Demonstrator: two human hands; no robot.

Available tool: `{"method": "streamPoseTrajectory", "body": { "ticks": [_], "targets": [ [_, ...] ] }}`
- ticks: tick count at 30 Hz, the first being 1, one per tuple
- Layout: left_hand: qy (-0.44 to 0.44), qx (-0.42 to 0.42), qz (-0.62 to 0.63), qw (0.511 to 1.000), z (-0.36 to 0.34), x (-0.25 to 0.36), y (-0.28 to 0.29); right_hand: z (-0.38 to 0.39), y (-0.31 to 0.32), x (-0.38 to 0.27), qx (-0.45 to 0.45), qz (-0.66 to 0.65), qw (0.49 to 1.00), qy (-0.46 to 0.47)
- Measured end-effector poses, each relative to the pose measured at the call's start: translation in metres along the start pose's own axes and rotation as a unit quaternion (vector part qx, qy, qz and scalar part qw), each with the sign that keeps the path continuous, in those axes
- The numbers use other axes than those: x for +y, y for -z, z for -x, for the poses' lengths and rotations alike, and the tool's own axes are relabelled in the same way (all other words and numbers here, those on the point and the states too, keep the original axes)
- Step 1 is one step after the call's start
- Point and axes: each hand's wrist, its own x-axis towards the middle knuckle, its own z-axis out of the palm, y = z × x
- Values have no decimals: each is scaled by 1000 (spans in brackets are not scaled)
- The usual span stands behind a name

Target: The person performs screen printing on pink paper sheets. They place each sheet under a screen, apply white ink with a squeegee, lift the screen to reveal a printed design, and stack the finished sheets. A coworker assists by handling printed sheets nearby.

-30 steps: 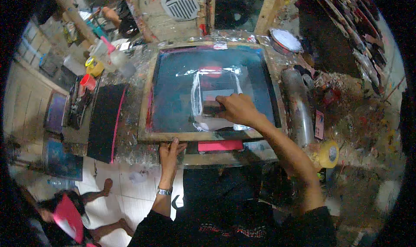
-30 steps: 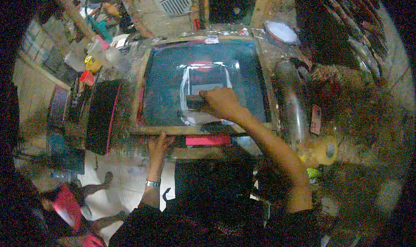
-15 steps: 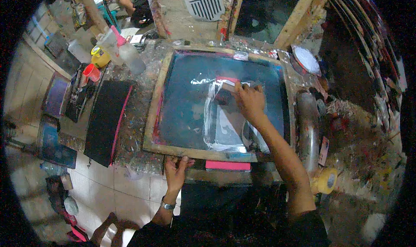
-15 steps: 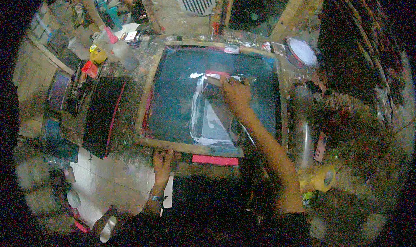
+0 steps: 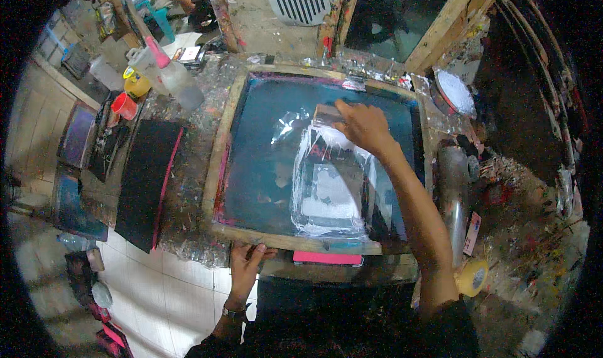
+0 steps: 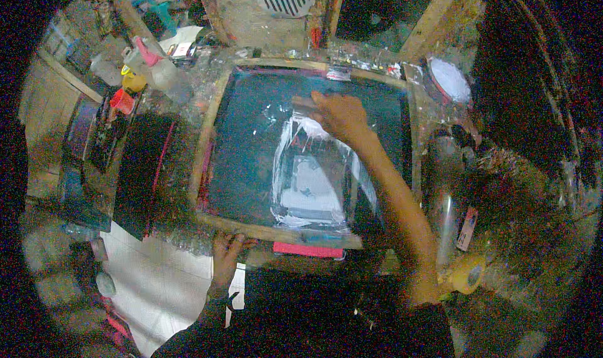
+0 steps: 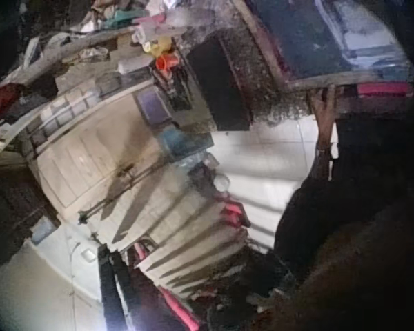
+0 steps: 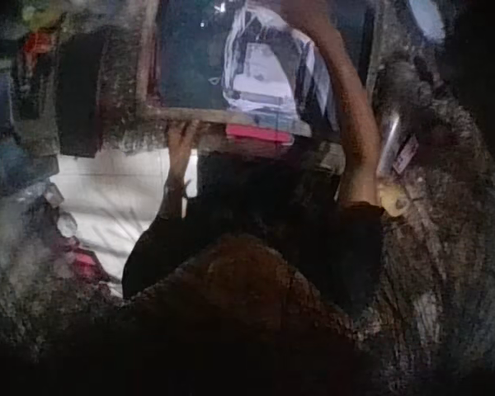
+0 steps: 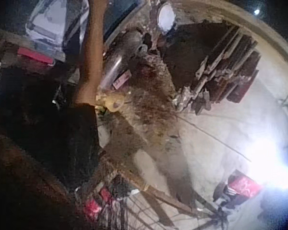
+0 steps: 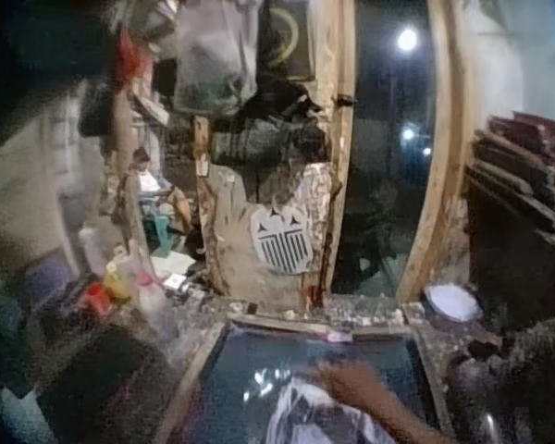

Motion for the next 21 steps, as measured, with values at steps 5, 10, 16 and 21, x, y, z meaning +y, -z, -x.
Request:
{"method": "streamPoseTrajectory", "body": {
  "ticks": [5,10,16,21],
  "targets": [
    [-5,35,-102,994,4,-3,2,72,-9,-49,-56,15,998,-18],
    [-28,15,-37,999,3,-18,7,174,7,-115,-64,2,998,18],
    [-121,22,-45,991,-2,-25,4,185,26,-126,11,39,999,18],
    [-255,6,-3,967,-3,38,-7,170,90,-148,223,74,970,-61]
  ]
}}
